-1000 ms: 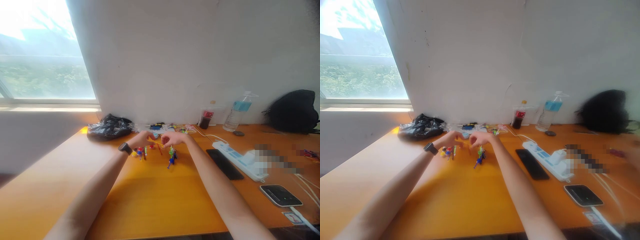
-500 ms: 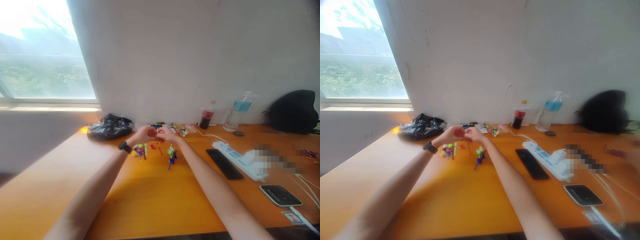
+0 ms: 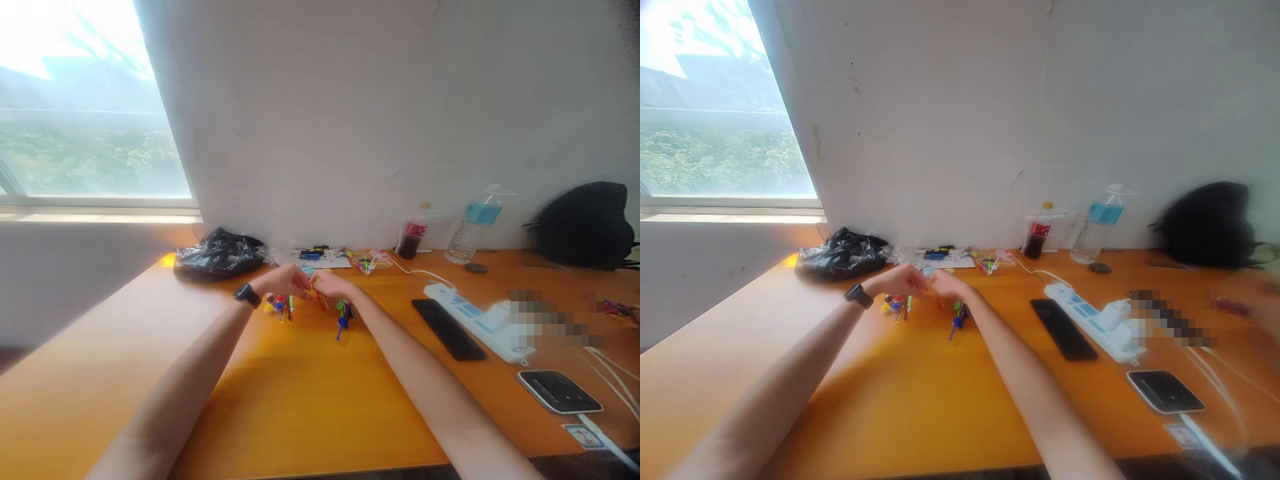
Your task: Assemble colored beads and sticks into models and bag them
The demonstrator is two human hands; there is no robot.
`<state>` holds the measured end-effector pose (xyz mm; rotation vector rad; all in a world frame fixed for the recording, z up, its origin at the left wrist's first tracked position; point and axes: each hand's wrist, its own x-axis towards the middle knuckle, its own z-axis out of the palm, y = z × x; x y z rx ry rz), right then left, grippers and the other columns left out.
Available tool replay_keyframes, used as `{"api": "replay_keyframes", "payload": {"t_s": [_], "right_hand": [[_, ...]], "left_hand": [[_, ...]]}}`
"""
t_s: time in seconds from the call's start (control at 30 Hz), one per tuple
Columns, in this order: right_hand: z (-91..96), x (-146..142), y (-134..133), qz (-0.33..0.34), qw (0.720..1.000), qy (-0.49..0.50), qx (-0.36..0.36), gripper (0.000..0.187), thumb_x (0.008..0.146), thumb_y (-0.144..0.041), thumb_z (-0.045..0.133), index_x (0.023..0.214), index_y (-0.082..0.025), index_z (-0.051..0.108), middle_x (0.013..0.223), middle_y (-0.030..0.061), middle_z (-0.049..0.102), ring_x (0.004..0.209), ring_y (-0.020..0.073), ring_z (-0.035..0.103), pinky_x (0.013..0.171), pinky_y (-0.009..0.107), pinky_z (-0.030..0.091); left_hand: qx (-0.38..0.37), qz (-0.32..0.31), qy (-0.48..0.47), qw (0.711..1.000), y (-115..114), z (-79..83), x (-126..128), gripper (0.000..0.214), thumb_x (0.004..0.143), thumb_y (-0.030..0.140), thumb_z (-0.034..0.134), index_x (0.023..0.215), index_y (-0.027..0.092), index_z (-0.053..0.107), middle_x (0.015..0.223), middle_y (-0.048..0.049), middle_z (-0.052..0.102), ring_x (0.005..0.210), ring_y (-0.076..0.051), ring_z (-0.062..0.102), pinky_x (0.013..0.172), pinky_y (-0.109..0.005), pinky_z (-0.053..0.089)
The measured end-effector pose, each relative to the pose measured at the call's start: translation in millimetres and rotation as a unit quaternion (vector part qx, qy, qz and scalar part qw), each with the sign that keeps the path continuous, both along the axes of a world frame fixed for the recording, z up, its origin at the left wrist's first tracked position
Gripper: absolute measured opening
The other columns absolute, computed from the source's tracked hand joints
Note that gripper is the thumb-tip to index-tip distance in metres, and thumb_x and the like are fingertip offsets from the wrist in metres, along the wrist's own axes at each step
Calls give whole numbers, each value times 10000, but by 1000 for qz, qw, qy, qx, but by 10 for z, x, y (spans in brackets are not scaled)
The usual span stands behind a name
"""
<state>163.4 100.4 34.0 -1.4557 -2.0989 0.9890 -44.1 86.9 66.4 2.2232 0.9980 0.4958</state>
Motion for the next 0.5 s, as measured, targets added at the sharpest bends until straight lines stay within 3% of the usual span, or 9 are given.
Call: {"api": "replay_keyframes", "payload": {"t_s": [0.1, 0.2, 0.33, 0.5], "right_hand": [[-13, 11, 15, -5, 999, -42, 7, 308, 714, -205, 770, 957, -212, 580, 696, -39, 611, 619, 144, 558, 540, 217, 374], [18, 16, 4, -1, 997, -68, 27, 425, 642, -251, 863, 970, -211, 596, 797, 7, 657, 699, 178, 601, 566, 233, 406], [69, 18, -41, 49, 995, -82, 37, 377, 602, -274, 907, 847, -206, 629, 830, 32, 679, 723, 191, 622, 576, 246, 434], [83, -8, -101, 98, 991, -83, 38, 255, 674, -256, 858, 809, -209, 647, 779, 8, 676, 661, 169, 613, 538, 235, 431]], "left_hand": [[1, -23, 30, 999, -12, -6, 6, 157, 643, 268, 868, 754, 182, 798, 682, -11, 726, 596, -143, 621, 534, -223, 421], [50, -35, 40, 997, -23, -18, 26, 171, 622, 268, 893, 771, 218, 827, 801, -28, 747, 701, -173, 657, 593, -231, 452], [110, -59, 27, 992, -14, -35, 28, 183, 575, 227, 920, 736, 243, 833, 986, -51, 748, 880, -213, 680, 724, -243, 494], [87, -59, 24, 994, 33, -98, -18, 173, 583, 191, 889, 734, 236, 818, 874, -28, 754, 744, -168, 666, 649, -220, 475]]}}
